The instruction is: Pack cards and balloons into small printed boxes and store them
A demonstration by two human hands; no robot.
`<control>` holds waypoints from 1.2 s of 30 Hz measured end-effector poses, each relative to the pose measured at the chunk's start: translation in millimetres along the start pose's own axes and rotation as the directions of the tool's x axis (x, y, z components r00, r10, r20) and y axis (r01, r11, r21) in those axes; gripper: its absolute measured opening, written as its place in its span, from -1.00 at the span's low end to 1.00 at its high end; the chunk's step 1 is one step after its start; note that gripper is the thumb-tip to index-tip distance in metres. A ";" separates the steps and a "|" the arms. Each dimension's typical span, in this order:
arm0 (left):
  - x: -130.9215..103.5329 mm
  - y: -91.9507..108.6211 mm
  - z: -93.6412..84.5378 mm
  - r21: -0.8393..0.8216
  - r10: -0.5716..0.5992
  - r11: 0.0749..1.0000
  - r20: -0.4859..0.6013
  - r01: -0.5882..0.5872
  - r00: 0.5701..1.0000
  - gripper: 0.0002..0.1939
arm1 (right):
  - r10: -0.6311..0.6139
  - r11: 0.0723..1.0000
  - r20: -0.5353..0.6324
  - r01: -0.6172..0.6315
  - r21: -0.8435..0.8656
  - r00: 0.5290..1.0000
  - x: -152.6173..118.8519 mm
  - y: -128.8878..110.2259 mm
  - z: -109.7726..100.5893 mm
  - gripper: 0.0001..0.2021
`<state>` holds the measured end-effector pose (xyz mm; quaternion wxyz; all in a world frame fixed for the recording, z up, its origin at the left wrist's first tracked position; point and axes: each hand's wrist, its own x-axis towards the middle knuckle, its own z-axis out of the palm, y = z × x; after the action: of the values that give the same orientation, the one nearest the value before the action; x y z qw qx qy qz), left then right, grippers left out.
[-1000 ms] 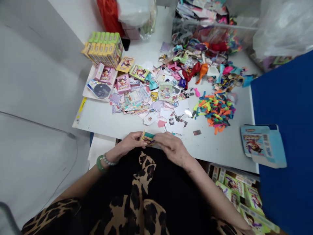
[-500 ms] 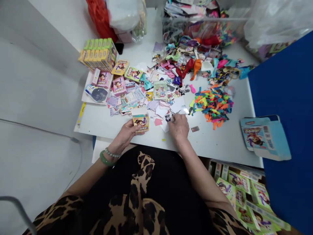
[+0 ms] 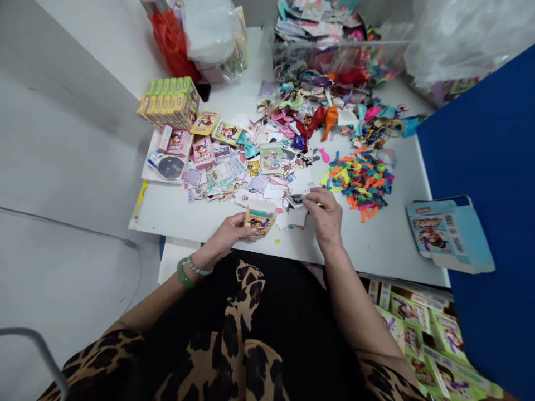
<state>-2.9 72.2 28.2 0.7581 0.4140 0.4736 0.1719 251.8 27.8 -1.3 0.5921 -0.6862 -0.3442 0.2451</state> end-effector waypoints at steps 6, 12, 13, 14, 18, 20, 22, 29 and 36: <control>5.5 0.6 10.7 0.096 0.037 0.994 0.049 -0.042 0.998 -0.53 | -0.324 0.921 0.312 0.373 -0.111 0.893 -27.0 -47.2 5.8 -0.87; 8.5 2.0 20.0 0.084 -0.024 0.996 0.170 0.009 0.985 -0.51 | -0.262 0.840 0.511 0.454 -0.297 0.818 -35.9 -41.1 -8.6 -0.72; 8.8 2.2 19.8 0.075 -0.039 0.997 0.174 0.027 0.984 -0.50 | -0.220 0.850 0.436 0.391 -0.354 0.872 -31.1 -31.7 -18.3 -0.70; 9.2 2.4 19.5 0.070 -0.053 0.997 0.175 0.041 0.983 -0.50 | -0.166 0.844 0.335 0.309 -0.438 0.928 -24.8 -21.0 -28.9 -0.70; 11.4 2.1 20.0 0.066 -0.060 0.997 0.187 0.049 0.981 -0.46 | 0.003 0.655 -0.013 -0.012 -0.755 1.000 3.8 20.7 -62.0 -0.61; 12.0 1.8 21.8 0.061 -0.055 0.997 0.202 0.044 0.978 -0.45 | 0.018 0.568 -0.016 -0.024 -0.823 1.000 10.8 32.5 -67.2 -0.59; 11.7 1.5 22.6 0.060 -0.058 0.997 0.203 0.047 0.977 -0.44 | 0.024 0.561 0.057 0.034 -0.827 0.998 9.3 37.4 -68.2 -0.66; 9.9 -0.5 13.9 0.073 -0.086 0.994 0.139 0.076 0.987 -0.44 | -0.032 0.751 0.011 0.032 -0.659 0.999 -20.4 42.4 -101.4 -0.71; 14.7 1.6 22.9 0.076 -0.086 0.995 0.193 0.072 0.977 -0.46 | 0.179 0.566 -0.050 -0.144 -0.812 0.983 -23.4 32.0 -92.0 -0.55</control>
<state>24.2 72.1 25.8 0.7927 0.4356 0.4182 0.0837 311.0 -51.2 -17.9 0.1815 -0.9044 -0.3649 0.1265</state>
